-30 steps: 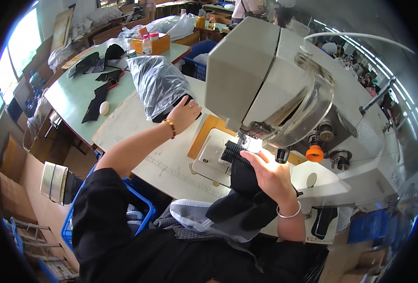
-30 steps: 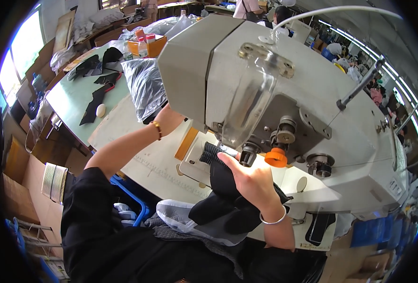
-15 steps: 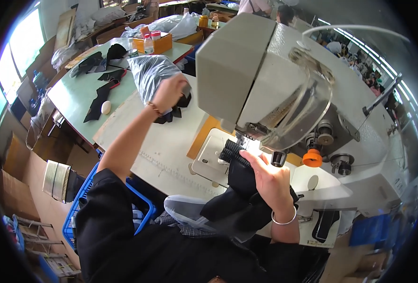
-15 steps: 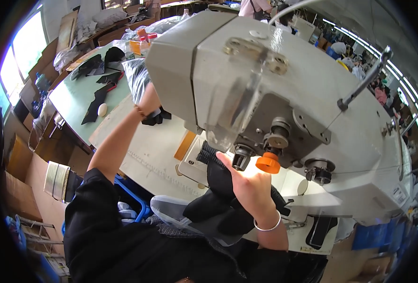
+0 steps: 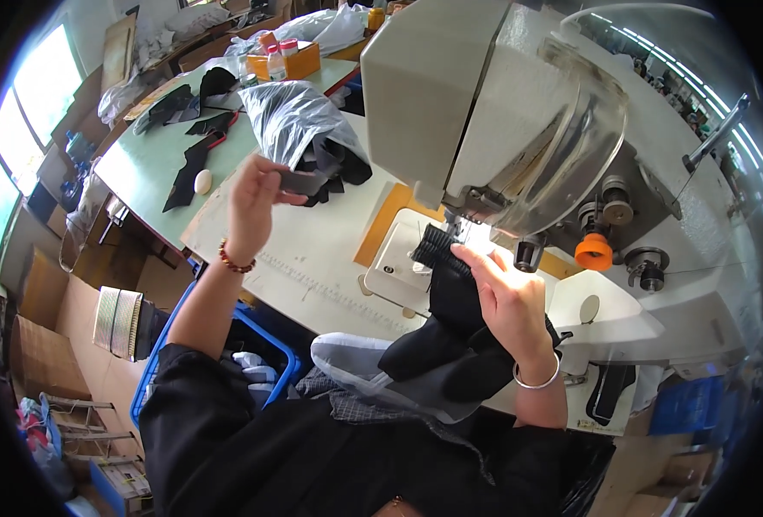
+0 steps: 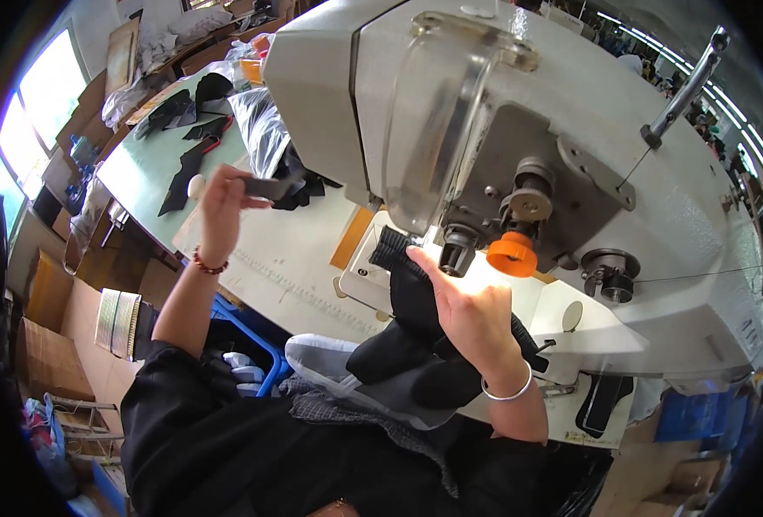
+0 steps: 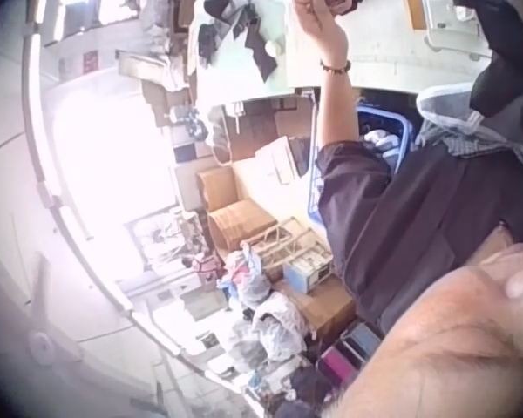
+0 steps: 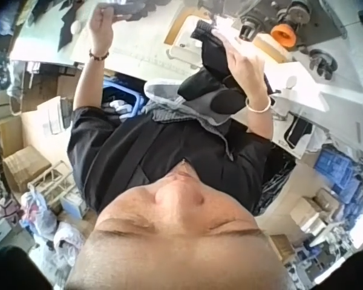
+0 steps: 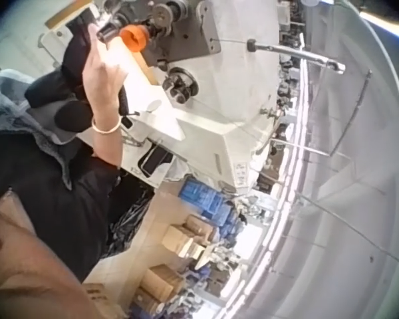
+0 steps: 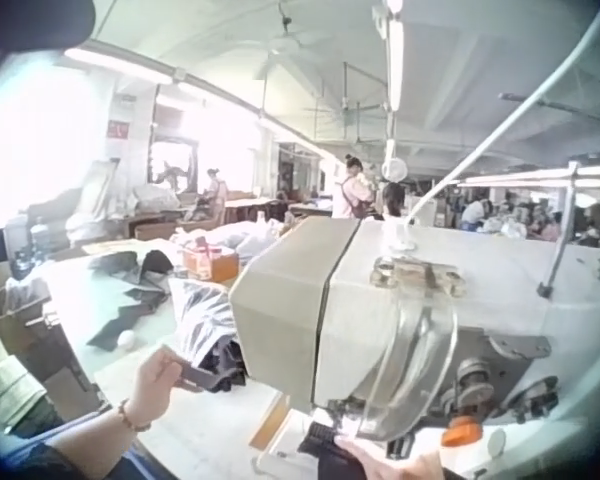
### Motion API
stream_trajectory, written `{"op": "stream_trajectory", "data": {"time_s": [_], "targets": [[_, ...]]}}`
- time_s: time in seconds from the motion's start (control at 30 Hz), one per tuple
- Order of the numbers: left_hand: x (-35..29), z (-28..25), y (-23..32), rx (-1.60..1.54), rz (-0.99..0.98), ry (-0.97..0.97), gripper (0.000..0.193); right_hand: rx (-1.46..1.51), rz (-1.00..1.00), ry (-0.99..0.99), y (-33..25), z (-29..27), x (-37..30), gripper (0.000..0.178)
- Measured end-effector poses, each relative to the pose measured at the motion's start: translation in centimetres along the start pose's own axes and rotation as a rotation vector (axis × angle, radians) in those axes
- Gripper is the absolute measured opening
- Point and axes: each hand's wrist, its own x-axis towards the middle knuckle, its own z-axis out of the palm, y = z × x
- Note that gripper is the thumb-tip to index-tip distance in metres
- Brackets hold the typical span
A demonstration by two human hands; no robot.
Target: Sewing together different fabric and synthetic parts of a shoe upper using an industrial sewing machine.
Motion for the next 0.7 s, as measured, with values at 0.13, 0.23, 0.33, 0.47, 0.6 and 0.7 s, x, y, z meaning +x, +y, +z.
{"op": "stream_trajectory", "data": {"time_s": [0.13, 0.23, 0.33, 0.47, 0.6, 0.7], "targets": [[-4.2, -0.7, -3.3, 0.242, -0.508, -0.130, 0.011, 0.027, 0.022, 0.004, -0.3, -0.2, 0.0, 0.041], [-6.6, -1.3, -3.9, 0.494, -0.472, -0.492, 0.010, 0.040, 0.025, -0.010, -0.4, -0.3, -0.1, 0.042], [-7.2, -1.9, -4.0, 0.966, -0.278, -0.477, 0.014, 0.066, 0.042, -0.019, -0.4, -0.2, 0.0, 0.042], [-5.4, -2.5, -4.4, 0.336, -0.500, -0.135, 0.017, 0.093, 0.047, 0.015, -0.5, 0.1, -0.1, 0.042], [-4.8, -3.0, -3.5, -0.613, -0.427, -0.221, 0.012, 0.108, 0.054, 0.010, -0.4, -0.1, -0.2, 0.041], [-5.0, -2.3, -3.4, -0.774, -0.495, -0.058, 0.010, 0.113, 0.053, 0.008, -0.4, -0.1, -0.2, 0.041]]}}
